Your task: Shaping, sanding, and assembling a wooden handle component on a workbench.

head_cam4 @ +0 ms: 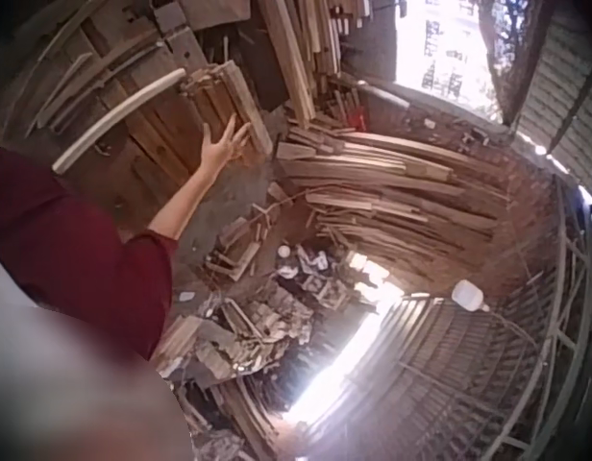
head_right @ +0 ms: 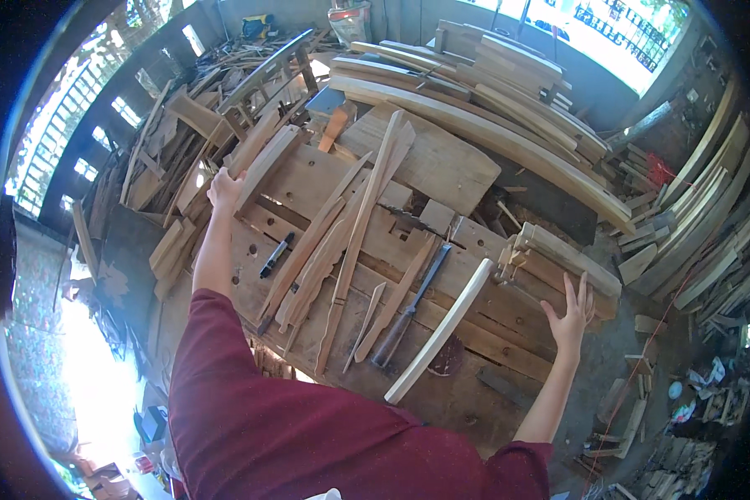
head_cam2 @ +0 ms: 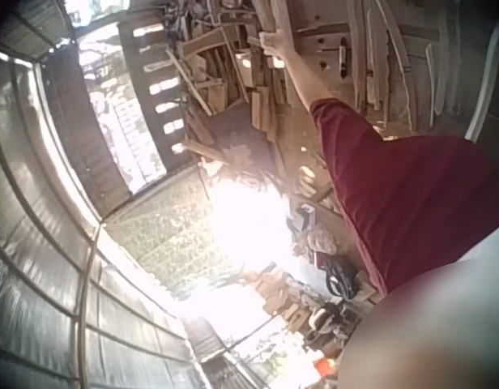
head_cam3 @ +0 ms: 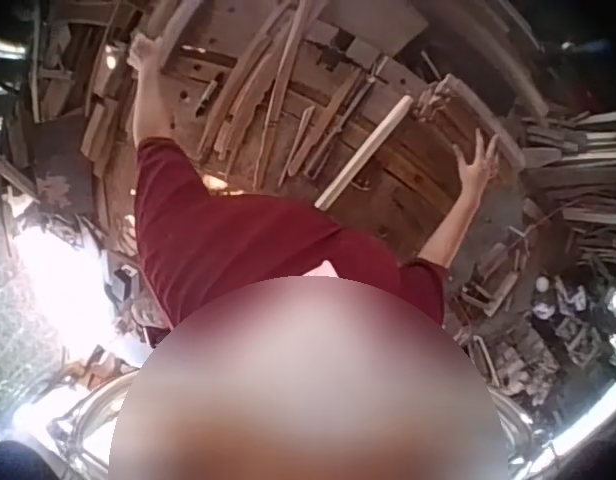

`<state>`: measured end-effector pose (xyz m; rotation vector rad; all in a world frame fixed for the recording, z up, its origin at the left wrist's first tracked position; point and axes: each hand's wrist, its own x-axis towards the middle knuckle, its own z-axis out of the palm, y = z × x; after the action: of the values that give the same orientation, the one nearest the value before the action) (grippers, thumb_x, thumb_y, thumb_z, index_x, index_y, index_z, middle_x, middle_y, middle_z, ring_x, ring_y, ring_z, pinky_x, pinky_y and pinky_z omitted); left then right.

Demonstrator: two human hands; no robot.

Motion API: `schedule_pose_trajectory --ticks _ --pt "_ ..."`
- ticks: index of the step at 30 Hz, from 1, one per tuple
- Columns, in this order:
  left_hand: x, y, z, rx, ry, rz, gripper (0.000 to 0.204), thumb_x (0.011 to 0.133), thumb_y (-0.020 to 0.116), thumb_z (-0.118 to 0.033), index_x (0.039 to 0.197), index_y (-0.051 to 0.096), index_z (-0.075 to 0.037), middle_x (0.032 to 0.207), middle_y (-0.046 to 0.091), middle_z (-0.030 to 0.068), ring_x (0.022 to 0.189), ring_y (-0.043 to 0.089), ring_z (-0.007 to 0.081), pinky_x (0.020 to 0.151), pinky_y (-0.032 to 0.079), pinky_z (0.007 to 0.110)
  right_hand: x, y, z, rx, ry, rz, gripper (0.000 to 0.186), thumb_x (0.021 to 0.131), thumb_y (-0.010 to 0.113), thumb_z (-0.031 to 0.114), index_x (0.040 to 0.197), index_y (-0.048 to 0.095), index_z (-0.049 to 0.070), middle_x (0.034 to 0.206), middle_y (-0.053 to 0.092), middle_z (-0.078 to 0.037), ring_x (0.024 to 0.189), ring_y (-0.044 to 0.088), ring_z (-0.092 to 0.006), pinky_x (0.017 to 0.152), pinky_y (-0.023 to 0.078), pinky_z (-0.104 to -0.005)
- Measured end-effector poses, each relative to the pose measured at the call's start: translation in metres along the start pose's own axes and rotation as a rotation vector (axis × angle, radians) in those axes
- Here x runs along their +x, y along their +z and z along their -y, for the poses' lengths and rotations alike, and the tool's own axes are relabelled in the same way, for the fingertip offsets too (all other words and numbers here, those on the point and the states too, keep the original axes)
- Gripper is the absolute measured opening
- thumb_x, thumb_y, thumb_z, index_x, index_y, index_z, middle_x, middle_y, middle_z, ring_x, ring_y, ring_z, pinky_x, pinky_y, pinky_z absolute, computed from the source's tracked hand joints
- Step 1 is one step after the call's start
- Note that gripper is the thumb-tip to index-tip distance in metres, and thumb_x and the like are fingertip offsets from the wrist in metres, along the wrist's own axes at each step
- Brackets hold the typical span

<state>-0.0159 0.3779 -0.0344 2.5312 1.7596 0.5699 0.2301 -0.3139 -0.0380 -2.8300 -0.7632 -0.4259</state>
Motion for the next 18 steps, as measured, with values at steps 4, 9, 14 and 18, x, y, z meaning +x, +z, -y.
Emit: schedule_pose_trajectory --ticks 4,9,14,18 --pt "0.013 0.013 -0.002 0.013 -0.024 0.145 0.051 0.077 0.061 -0.05 0.107 0.055 -0.009 0.108 0.062 0.0153 0.104 0.057 0.0324 0.083 0.044 0.047 0.001 0.006 -0.012 0.006 -0.057 -0.074 0.064 0.076 0.068 0.043 0.13 0.047 0.017 0.129 0.047 -0.011 0.121 0.039 -0.033 0.101 0.028 -0.0462" --pt "0.017 0.037 0.007 -0.064 -0.001 0.203 0.046 0.079 0.061 -0.045 0.11 0.051 -0.012 0.117 0.057 0.0128 0.11 0.054 0.031 0.09 0.04 0.048 0.03 0.005 -0.022 0.124 -0.05 -0.21 0.047 0.083 0.063 0.037 0.123 0.052 0.014 0.122 0.05 -0.014 0.115 0.045 -0.0321 0.098 0.033 -0.0432" --pt "0.023 0.037 0.004 0.024 -0.032 0.241 0.05 0.081 0.06 -0.044 0.117 0.046 -0.012 0.121 0.054 0.0126 0.114 0.051 0.033 0.091 0.039 0.052 0.062 0.0 -0.034 0.062 -0.155 -0.174 0.047 0.082 0.064 0.032 0.124 0.051 0.014 0.121 0.053 -0.011 0.115 0.046 -0.0313 0.099 0.033 -0.0441" --pt "0.022 0.036 -0.001 0.091 -0.029 0.337 0.054 0.082 0.058 -0.043 0.122 0.04 -0.012 0.125 0.052 0.0127 0.117 0.048 0.0312 0.093 0.037 0.054 0.079 0.006 -0.054 0.12 -0.185 -0.026 0.044 0.079 0.066 0.024 0.12 0.053 0.013 0.112 0.058 -0.01 0.108 0.05 -0.0296 0.094 0.036 -0.0428"
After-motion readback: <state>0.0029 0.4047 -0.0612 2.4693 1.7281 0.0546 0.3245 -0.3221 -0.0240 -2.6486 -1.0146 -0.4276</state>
